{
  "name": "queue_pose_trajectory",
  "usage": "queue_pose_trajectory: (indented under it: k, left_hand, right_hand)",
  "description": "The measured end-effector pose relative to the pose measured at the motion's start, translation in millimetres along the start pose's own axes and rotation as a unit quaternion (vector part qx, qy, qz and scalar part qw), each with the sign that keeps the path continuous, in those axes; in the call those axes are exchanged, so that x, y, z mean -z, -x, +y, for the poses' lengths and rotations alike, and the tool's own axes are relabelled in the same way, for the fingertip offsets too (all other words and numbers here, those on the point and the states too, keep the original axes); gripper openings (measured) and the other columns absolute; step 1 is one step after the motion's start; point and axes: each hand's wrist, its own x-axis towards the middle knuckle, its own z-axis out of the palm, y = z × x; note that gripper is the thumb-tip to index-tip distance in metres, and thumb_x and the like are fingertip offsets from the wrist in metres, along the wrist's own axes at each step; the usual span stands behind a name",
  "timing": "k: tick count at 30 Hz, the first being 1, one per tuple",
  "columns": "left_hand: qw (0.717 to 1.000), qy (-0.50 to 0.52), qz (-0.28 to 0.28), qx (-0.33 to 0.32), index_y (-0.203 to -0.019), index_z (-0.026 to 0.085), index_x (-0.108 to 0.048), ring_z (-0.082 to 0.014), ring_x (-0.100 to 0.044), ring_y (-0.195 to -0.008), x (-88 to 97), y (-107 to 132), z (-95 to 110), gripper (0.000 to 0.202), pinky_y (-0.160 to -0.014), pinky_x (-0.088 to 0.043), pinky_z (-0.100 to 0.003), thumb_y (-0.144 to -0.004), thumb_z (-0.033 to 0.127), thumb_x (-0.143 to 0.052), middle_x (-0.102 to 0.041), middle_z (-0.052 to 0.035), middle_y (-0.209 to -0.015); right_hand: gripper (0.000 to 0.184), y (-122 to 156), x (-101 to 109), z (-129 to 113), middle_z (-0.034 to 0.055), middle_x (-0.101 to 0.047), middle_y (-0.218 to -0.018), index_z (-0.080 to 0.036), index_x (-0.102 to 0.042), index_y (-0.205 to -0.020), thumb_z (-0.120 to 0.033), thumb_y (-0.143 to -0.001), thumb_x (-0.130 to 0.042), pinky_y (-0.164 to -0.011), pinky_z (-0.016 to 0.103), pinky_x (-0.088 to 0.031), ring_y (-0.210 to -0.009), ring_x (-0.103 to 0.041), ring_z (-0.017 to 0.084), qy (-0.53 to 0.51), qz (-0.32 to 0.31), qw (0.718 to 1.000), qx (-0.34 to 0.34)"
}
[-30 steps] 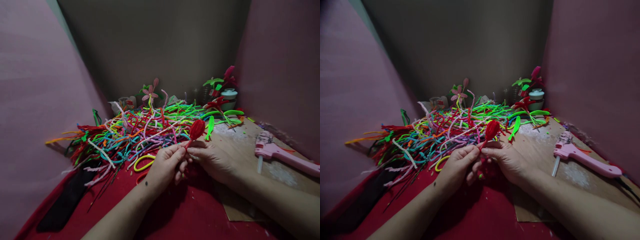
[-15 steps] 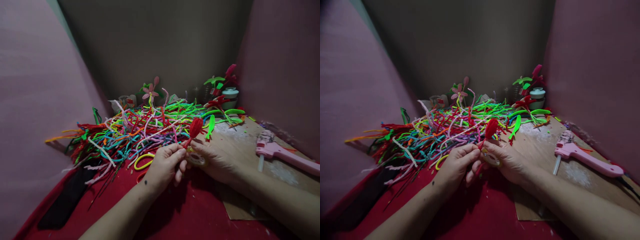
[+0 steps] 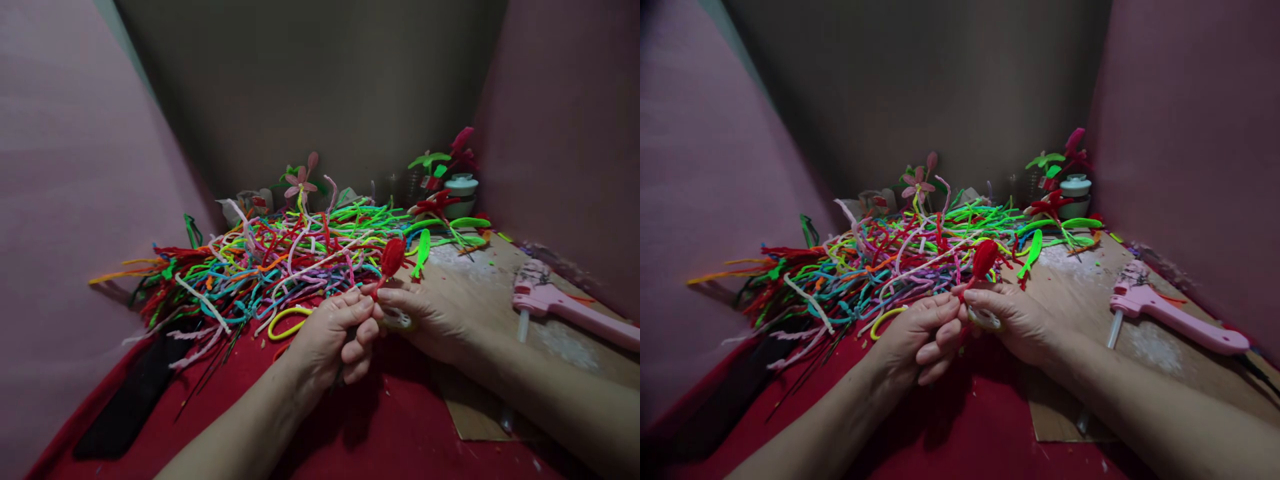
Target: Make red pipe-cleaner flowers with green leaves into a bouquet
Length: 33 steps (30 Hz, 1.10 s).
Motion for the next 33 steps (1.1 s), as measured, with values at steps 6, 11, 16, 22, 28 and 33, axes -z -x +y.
queue_pose_trajectory:
  k: [6, 11, 16, 22, 28, 33]
  left_hand:
    - [0.997, -0.08, -0.007, 0.006, -0.08, 0.015, -0.053, -0.0015, -0.024, -0.025, -1.1, 0.1, 0.4, 0.019, -0.024, -0.031, -0.015, -0.084, 0.032, -0.048, -0.045, 0.0078, -0.049]
    - [0.854, -0.471, 0.155, -0.158, -0.083, 0.016, -0.056, -0.0066, -0.049, -0.043, -7.3, 4.0, -5.9, 0.023, -0.041, -0.037, -0.017, -0.087, 0.035, -0.043, -0.057, 0.0011, -0.061]
    - [0.64, -0.682, 0.195, -0.296, -0.1, 0.017, -0.054, -0.0129, -0.059, -0.065, -2.2, 6.0, -13.7, 0.019, -0.058, -0.042, -0.022, -0.084, 0.028, -0.049, -0.065, -0.0039, -0.079]
    - [0.652, -0.652, 0.213, -0.322, -0.08, 0.019, -0.056, -0.0087, -0.052, -0.051, -2.0, 5.5, -14.8, 0.014, -0.051, -0.037, -0.019, -0.086, 0.017, -0.043, -0.058, 0.0017, -0.06]
    - [0.8, -0.504, 0.203, -0.256, -0.07, 0.019, -0.055, -0.0059, -0.043, -0.043, -5.1, 4.8, -14.0, 0.02, -0.043, -0.034, -0.016, -0.085, 0.027, -0.047, -0.048, 0.0051, -0.051]
    - [0.908, -0.354, 0.181, -0.133, -0.068, 0.017, -0.051, -0.0033, -0.035, -0.031, -15.7, 7.9, -2.0, 0.02, -0.032, -0.026, -0.015, -0.083, 0.031, -0.048, -0.046, 0.0071, -0.047]
  right_hand:
    - [0.008, 2.1, -0.8, -1.7, 0.0008, -0.063, -0.06, -0.025, -0.07, -0.076, -0.029, -0.07, -0.067, -0.055, 0.03, -0.041, -0.055, -0.055, 0.015, 0.029, 0.006, 1.0, 0.011]
    - [0.005, 3.3, -2.8, -2.6, 0.0008, -0.064, -0.066, -0.024, -0.07, -0.074, -0.027, -0.072, -0.066, -0.058, 0.03, -0.043, -0.058, -0.056, 0.015, 0.045, 0.018, 0.998, 0.048]
    - [0.001, 8.2, -10.4, -4.5, 0.0002, -0.067, -0.074, -0.026, -0.069, -0.07, -0.026, -0.069, -0.069, -0.068, 0.031, -0.045, -0.072, -0.06, 0.018, 0.093, 0.056, 0.991, 0.078]
    - [0.012, 13.7, -12.5, -2.0, 0.001, -0.066, -0.072, -0.029, -0.07, -0.078, -0.036, -0.068, -0.07, -0.067, 0.034, -0.049, -0.079, -0.062, 0.022, 0.159, 0.096, 0.978, 0.091]
    - [0.011, 13.1, -9.2, -3.6, -0.0006, -0.067, -0.09, -0.032, -0.072, -0.081, -0.033, -0.07, -0.069, -0.08, 0.033, -0.046, -0.087, -0.06, 0.02, 0.211, 0.067, 0.967, 0.128]
    - [0.008, 12.5, -12.5, -3.8, -0.0017, -0.066, -0.076, -0.031, -0.071, -0.078, -0.029, -0.072, -0.066, -0.074, 0.031, -0.046, -0.075, -0.061, 0.017, 0.155, 0.029, 0.98, 0.118]
